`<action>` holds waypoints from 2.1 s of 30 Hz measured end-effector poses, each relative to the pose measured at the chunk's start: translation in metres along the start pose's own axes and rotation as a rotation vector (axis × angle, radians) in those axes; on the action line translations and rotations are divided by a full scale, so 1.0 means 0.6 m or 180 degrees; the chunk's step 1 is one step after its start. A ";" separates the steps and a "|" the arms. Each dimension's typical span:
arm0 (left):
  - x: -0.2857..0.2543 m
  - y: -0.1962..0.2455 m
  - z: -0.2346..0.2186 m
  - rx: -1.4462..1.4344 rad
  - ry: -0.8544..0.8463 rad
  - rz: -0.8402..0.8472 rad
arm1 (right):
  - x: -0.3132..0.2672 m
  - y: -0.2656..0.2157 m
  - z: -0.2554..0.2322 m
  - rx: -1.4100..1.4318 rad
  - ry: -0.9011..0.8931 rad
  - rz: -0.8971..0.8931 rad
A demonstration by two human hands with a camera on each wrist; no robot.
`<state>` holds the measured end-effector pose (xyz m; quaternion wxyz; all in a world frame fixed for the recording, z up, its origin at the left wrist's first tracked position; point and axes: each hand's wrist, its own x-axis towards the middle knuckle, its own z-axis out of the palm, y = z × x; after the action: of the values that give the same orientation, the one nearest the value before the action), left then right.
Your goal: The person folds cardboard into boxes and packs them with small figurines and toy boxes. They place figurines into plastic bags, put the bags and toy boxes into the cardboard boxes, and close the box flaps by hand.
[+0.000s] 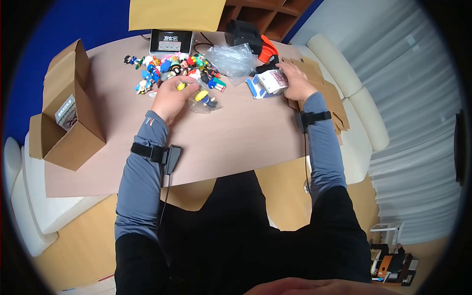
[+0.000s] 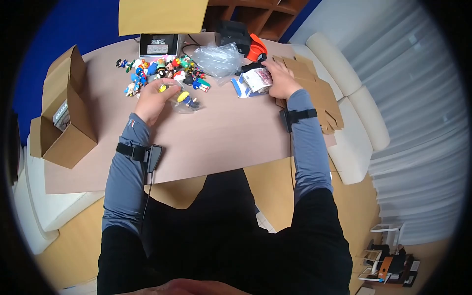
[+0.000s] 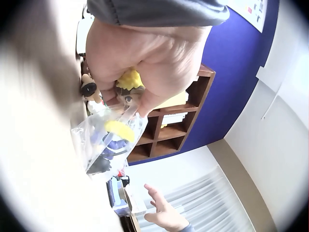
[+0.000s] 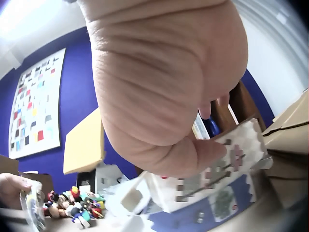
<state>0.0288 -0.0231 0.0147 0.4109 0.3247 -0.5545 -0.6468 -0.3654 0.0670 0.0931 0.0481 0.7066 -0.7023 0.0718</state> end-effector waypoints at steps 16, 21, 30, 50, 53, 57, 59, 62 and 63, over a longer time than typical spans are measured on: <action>0.012 0.011 -0.017 -0.1511 0.0128 0.0602 | 0.026 -0.125 0.021 0.4549 0.0086 0.0047; 0.016 0.020 -0.033 -0.1692 0.0615 0.0977 | 0.046 -0.229 0.083 0.5799 -0.0732 0.0293; 0.034 -0.003 -0.050 0.0007 0.2183 0.1500 | 0.045 -0.251 0.121 0.5799 -0.1287 0.0816; 0.017 0.001 -0.012 0.0398 0.1950 0.1594 | 0.046 -0.252 0.138 0.5711 -0.1552 0.0467; 0.015 -0.006 -0.006 0.0508 0.1634 0.1616 | 0.051 -0.257 0.142 0.5683 -0.1341 0.0392; 0.010 -0.007 -0.001 0.0308 0.1042 0.1483 | 0.059 -0.261 0.147 0.5717 -0.0889 0.0412; 0.009 -0.005 0.000 0.0328 0.0885 0.1570 | 0.061 -0.267 0.145 0.5678 -0.0654 0.0480; 0.005 -0.005 0.008 0.0267 0.0569 0.1362 | 0.063 -0.273 0.145 0.5861 -0.0177 0.0671; 0.003 -0.006 0.012 0.0071 0.0525 0.1211 | 0.067 -0.274 0.151 0.6002 -0.0055 0.0870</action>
<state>0.0209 -0.0214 0.0126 0.5660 0.2705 -0.5774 -0.5225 -0.1978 0.0137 0.0163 -0.5556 0.3667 -0.4320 0.6085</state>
